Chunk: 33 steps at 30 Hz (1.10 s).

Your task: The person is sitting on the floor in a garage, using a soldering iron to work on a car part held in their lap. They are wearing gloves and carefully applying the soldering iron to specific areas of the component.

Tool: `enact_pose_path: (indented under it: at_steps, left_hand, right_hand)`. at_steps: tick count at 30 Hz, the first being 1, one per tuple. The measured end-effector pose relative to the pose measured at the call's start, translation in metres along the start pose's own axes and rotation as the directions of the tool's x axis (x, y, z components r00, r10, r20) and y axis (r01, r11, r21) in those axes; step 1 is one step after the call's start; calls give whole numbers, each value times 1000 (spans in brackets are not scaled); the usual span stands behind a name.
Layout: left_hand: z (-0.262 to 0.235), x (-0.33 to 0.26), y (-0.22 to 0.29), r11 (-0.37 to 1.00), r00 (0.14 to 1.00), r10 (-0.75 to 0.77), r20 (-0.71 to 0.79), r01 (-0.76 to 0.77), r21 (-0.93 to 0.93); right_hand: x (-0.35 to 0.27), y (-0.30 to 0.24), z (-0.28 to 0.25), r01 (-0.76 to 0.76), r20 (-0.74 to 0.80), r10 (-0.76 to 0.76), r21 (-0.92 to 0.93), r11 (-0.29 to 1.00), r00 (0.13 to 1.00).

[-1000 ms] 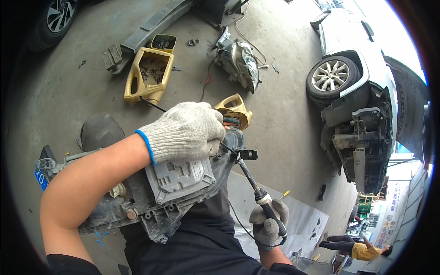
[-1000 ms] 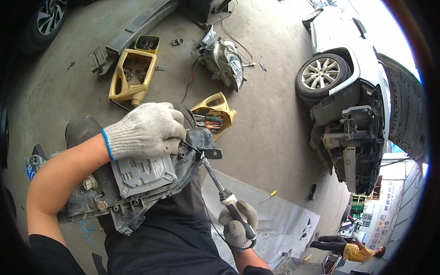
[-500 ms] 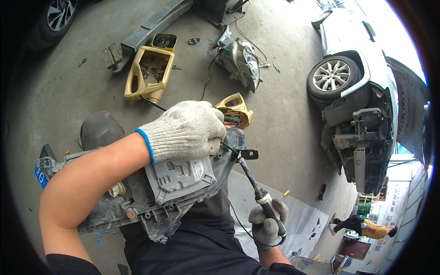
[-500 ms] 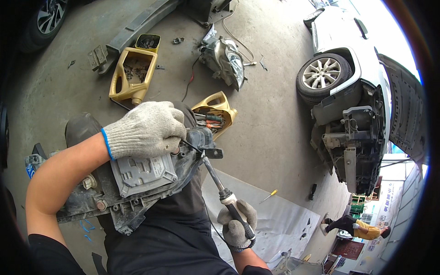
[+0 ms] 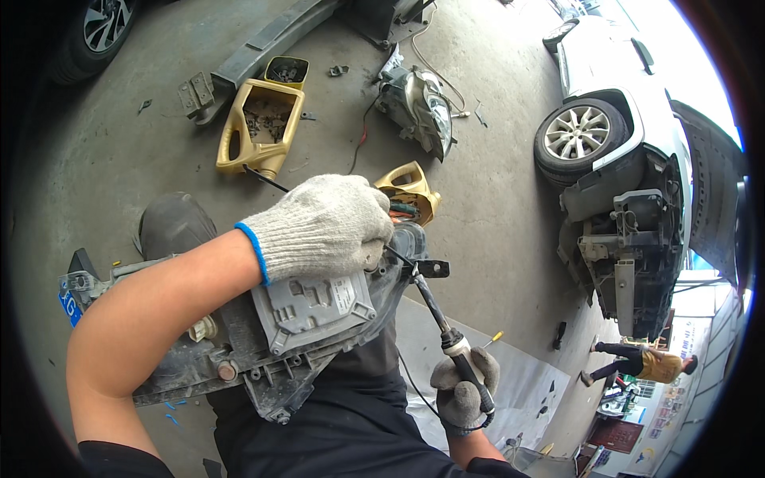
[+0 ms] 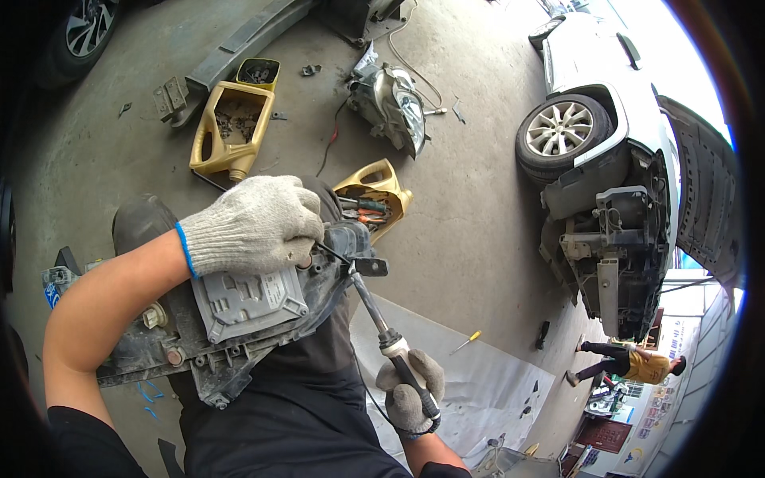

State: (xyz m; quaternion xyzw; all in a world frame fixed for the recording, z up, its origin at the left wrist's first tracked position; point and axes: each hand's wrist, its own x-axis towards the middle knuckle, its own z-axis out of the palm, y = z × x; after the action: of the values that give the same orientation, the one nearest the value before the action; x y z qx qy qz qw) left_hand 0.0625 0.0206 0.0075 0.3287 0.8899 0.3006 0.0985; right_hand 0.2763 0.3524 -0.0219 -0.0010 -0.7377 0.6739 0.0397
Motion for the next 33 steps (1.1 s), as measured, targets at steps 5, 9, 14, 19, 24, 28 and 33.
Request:
enact_pose_path:
  at_steps: [5, 9, 14, 19, 24, 28, 33]
  left_hand:
    - [0, 0, 0, 1000, 1000, -1, -11, 1, -12]
    - [1, 1, 0, 999, 1000, -16, -5, 15, -39]
    - [0, 2, 1, 999, 999, -32, -9, 32, -6]
    - [-1, 1, 3, 998, 998, -63, 24, 63, -3]
    - [0, 1, 3, 999, 999, -45, 9, 45, 12]
    - [-2, 1, 5, 997, 997, -72, 23, 73, -21]
    - [1, 2, 1, 997, 999, -51, 14, 51, -50]
  right_hand:
    - [2, -1, 0, 0, 22, 0, 4, 1000, 1000]
    - [4, -9, 8, -38, 48, 35, 57, 998, 998]
    - [0, -21, 6, -4, -5, 5, 124, 992, 1000]
    - [2, -17, -5, 102, 28, -102, -7, 995, 994]
    - [4, -9, -4, 70, 9, -70, -65, 995, 998]
    - [3, -12, 1, 53, 27, -51, -71, 996, 998]
    - [3, -9, 2, 47, 50, -44, -57, 997, 998]
